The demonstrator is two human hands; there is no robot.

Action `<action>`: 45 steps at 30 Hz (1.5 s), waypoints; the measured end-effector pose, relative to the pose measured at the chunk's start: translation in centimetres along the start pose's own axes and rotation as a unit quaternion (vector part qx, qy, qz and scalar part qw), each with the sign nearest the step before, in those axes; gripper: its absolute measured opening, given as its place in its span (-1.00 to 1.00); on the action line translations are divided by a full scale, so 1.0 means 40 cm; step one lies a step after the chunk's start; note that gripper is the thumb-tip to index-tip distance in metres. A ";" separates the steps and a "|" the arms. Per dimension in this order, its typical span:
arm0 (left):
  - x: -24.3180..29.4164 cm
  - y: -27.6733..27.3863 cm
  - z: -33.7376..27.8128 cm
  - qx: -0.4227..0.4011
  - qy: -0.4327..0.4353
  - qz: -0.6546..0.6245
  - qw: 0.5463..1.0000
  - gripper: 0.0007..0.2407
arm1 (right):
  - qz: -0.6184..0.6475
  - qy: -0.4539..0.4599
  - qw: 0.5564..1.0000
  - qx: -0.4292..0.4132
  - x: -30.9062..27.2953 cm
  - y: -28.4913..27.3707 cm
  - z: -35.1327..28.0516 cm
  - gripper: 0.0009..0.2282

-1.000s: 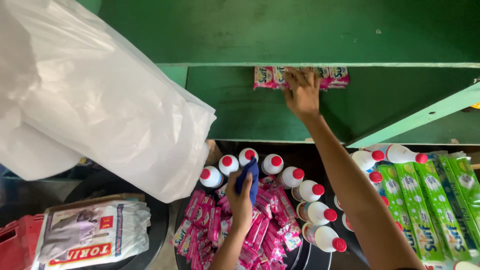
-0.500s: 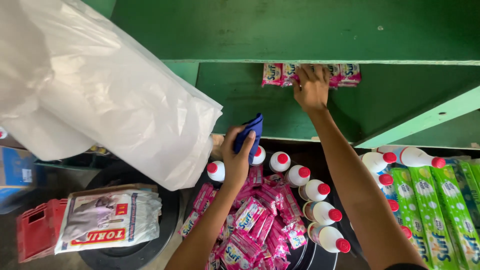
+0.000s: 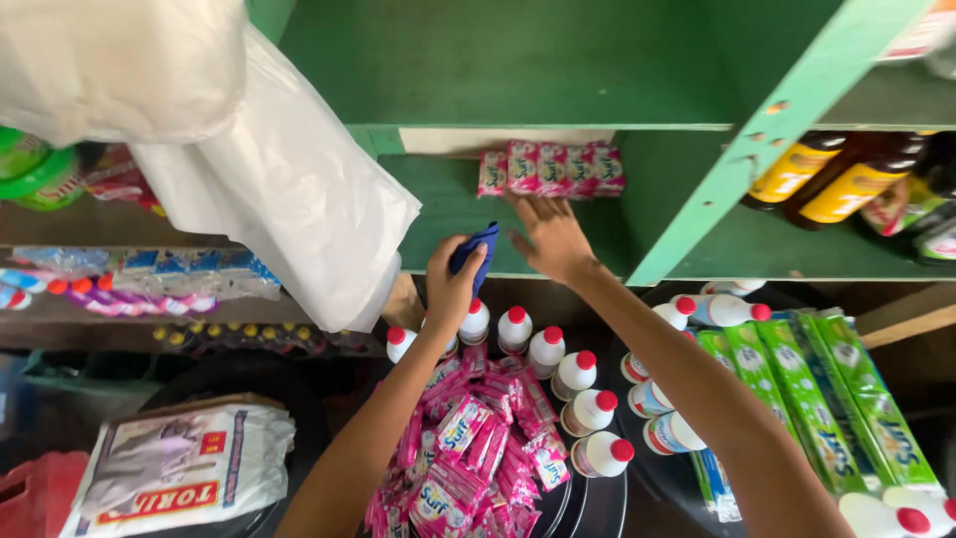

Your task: Wiping individual detergent packets with a cloth and arranging them neatly on a grocery store shelf.

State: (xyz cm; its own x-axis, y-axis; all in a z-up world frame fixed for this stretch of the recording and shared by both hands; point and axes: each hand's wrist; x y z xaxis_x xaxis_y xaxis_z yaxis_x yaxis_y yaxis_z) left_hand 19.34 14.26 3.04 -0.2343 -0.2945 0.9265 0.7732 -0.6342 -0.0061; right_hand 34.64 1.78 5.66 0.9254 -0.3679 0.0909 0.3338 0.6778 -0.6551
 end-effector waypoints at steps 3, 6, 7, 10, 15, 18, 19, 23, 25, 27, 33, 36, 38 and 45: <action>0.015 -0.041 -0.004 -0.041 0.013 0.062 0.997 -0.80 | 0.001 -0.007 0.999 -0.046 -0.028 -0.068 -0.025 -0.47; -0.015 -0.077 -0.004 -0.036 0.057 0.107 0.992 -0.77 | 0.030 0.015 0.994 -0.107 -0.064 -0.115 -0.074 -0.57; -0.002 -0.093 -0.009 -0.042 0.060 0.101 0.992 -0.77 | 0.021 0.019 0.994 -0.106 -0.084 -0.135 -0.091 -0.57; 0.054 -0.140 -0.025 -0.076 0.108 0.172 0.976 -0.77 | 0.009 0.019 0.993 -0.114 -0.141 -0.193 -0.136 -0.56; 0.132 -0.209 -0.058 -0.172 0.220 0.387 0.879 -0.82 | 0.000 0.048 0.975 -0.216 -0.210 -0.259 -0.204 -0.65; 0.079 -0.242 -0.059 -0.199 0.373 0.449 0.787 -0.82 | -0.009 0.068 0.972 -0.226 -0.273 -0.308 -0.233 -0.65; 0.061 -0.252 -0.071 -0.204 0.374 0.447 0.787 -0.82 | -0.010 0.073 0.971 -0.228 -0.293 -0.320 -0.248 -0.65; -0.001 -0.291 -0.129 -0.221 0.586 0.410 0.663 -0.82 | 0.017 0.083 0.979 -0.184 -0.383 -0.382 -0.276 -0.69; 0.000 -0.303 -0.160 -0.225 0.641 0.385 0.624 -0.81 | 0.020 0.077 0.982 -0.169 -0.417 -0.393 -0.280 -0.67; 0.020 -0.326 -0.212 -0.226 0.678 0.334 0.615 -0.90 | -0.014 -0.049 0.998 -0.044 -0.449 -0.371 -0.305 -0.72; 0.213 -0.431 -0.321 -0.138 0.610 0.316 0.713 -0.64 | 0.103 -0.123 0.978 0.133 -0.575 -0.499 -0.197 -0.62; 0.287 -0.468 -0.346 -0.065 0.572 0.386 0.721 -0.49 | 0.123 -0.162 0.957 0.206 -0.593 -0.503 -0.182 -0.68; 0.369 -0.471 -0.329 -0.095 0.466 0.462 0.748 -0.31 | 0.045 -0.152 0.975 0.158 -0.604 -0.492 -0.109 -0.63; 0.383 -0.464 -0.271 -0.129 0.220 0.582 0.772 -0.07 | -0.128 -0.235 0.963 -0.004 -0.544 -0.441 -0.046 -0.33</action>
State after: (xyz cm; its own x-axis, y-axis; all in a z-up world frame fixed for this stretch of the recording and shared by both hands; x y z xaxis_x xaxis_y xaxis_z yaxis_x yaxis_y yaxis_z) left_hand -4.98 13.77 13.26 0.3090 -0.9508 0.0208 0.4806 0.1372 -0.8661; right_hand 8.28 -3.36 13.85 0.7920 -0.1928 0.5792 0.5630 0.5975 -0.5710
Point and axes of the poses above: each hand's wrist, its own z-axis towards the middle knuckle, its own y-axis out of the palm, x = y × z, and after that the axes turned 6 degrees about x, right-handed
